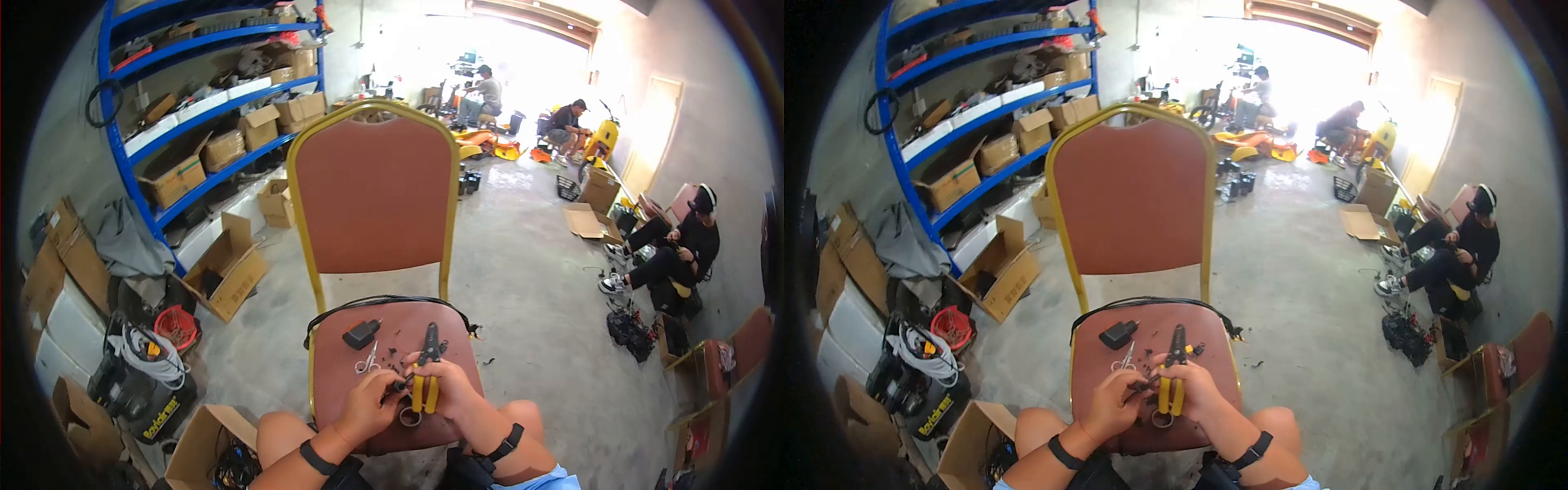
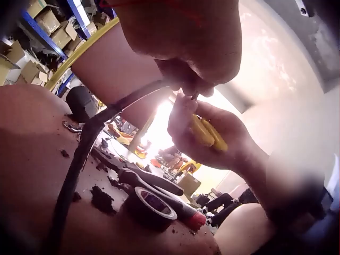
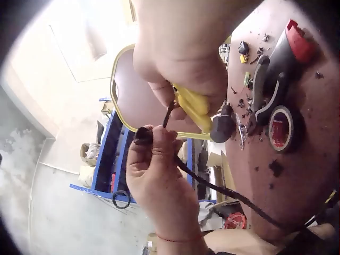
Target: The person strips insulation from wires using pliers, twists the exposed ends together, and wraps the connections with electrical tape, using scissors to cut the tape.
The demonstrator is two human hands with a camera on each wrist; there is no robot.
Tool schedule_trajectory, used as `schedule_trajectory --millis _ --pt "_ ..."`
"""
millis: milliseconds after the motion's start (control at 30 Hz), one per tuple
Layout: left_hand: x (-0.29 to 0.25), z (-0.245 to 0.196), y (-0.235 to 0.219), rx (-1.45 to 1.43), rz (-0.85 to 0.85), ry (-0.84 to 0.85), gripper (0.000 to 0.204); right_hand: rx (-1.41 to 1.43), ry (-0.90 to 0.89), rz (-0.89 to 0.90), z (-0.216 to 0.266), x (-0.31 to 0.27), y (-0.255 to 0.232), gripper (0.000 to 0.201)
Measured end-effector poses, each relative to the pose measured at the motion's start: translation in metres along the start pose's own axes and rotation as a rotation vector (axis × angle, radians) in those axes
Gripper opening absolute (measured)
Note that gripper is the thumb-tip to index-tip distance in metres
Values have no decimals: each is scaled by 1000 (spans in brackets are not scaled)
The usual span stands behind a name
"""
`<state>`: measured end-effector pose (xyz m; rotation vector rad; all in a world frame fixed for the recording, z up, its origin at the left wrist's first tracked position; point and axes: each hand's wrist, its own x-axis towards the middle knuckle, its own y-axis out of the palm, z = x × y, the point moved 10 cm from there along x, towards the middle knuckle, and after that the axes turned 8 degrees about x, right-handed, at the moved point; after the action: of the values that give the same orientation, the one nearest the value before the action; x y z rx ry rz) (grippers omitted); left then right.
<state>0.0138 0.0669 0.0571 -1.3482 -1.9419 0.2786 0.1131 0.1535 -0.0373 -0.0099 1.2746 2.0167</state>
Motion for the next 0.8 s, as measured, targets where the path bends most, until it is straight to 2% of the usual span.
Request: schedule_trajectory --millis 67,200,367,500,633,800 --pt "0 -9 -5 33 26 22 23 23 43 38 -7 2 2 29" --pt "-7 -15 -4 171 8 200 27 -58 52 112 -16 8 1 29" --pt "-10 -28 -2 301 9 333 30 -74 37 125 -11 2 5 30" --pt "-10 -34 9 318 68 383 31 -95 -3 135 -6 0 3 31" --pt "-12 -40 19 329 97 512 30 -193 -34 115 7 -3 4 32" --pt "-9 -47 13 369 60 586 26 -78 52 218 -4 5 1 32"
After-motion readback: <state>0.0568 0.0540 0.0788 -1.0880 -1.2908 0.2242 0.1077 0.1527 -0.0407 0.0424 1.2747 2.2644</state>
